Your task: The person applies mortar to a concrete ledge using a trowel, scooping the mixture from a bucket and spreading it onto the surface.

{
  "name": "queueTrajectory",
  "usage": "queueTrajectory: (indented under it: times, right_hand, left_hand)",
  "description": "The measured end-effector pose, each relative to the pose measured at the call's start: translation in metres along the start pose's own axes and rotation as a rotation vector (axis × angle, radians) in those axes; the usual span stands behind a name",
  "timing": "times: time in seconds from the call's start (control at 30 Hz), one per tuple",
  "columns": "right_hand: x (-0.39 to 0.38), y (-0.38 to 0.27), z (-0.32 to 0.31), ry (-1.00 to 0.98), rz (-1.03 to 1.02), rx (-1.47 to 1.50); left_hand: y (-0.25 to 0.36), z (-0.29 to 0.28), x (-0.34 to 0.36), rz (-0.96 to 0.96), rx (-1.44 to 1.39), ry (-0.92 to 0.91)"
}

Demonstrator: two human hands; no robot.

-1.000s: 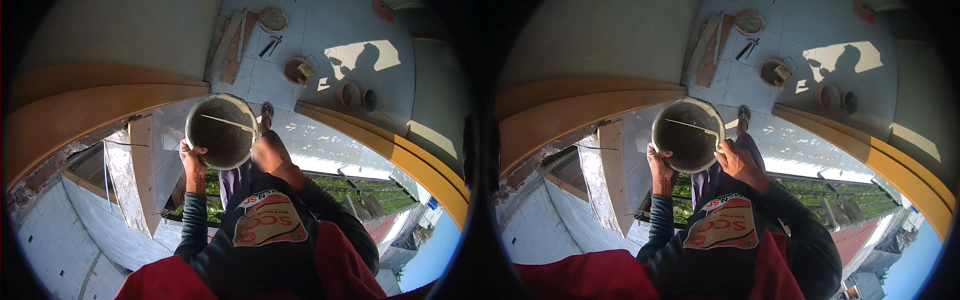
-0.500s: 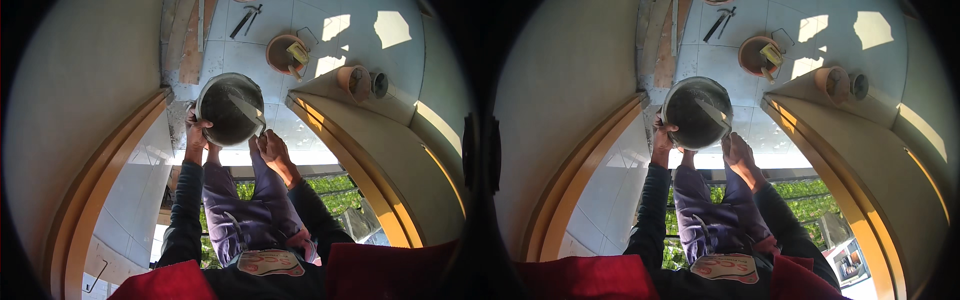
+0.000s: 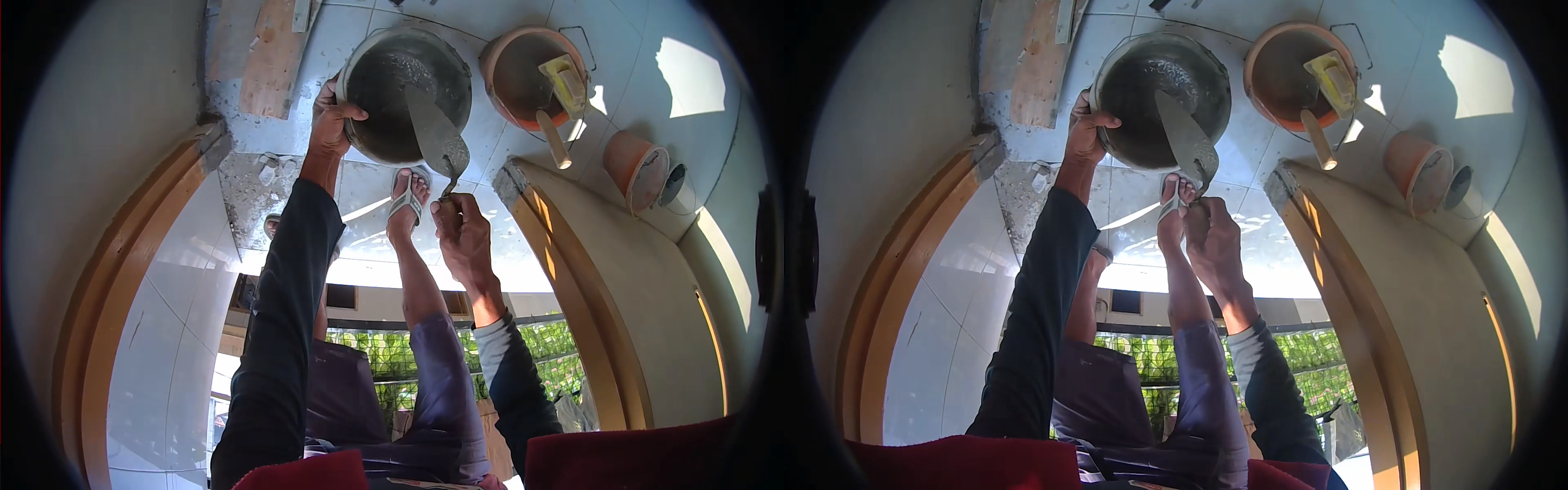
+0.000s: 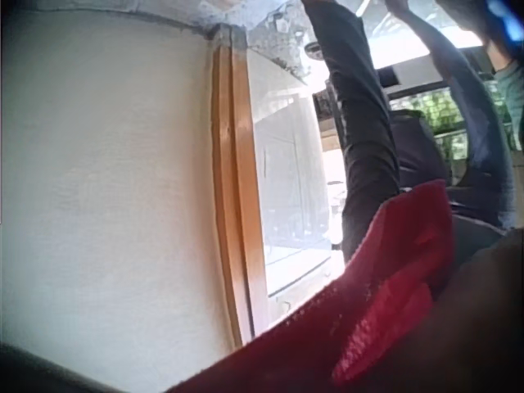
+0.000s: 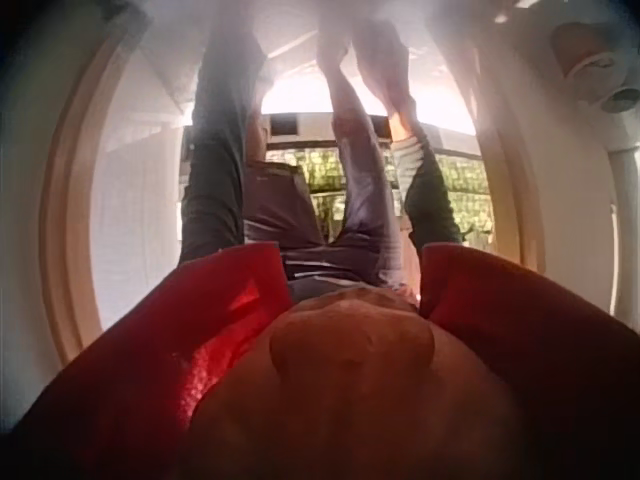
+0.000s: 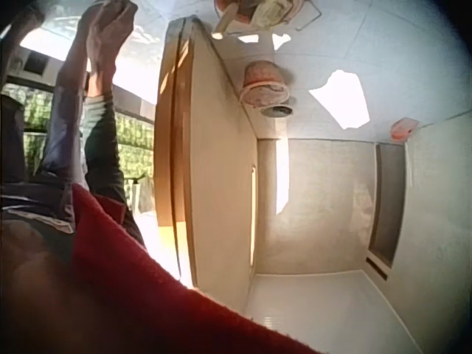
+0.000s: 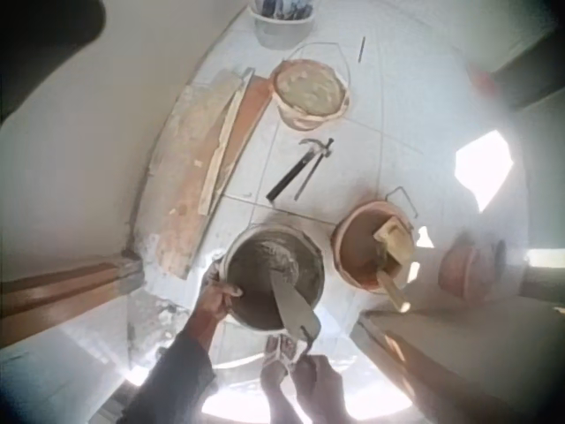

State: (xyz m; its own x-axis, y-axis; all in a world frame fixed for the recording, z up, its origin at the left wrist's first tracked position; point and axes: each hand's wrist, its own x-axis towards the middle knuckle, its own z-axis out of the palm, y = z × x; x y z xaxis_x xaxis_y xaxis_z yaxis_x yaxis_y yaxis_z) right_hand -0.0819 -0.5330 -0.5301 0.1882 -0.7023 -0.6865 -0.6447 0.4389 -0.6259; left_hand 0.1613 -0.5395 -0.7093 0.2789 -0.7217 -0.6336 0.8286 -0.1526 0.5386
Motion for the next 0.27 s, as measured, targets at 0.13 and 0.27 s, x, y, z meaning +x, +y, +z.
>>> queueTrajectory:
  times: [0.13,0.27]
  right_hand:
    - [0.03,0.009,0.035,-0.065,0.176,-0.003]
    - [0.045,-0.002,0.059,-0.144,0.353,0.118]
  left_hand:
    - [0.002,-0.063,-0.002,0.023,0.065,-0.005]
    - [0.026,-0.076,-0.034,0.071,0.474,0.104]
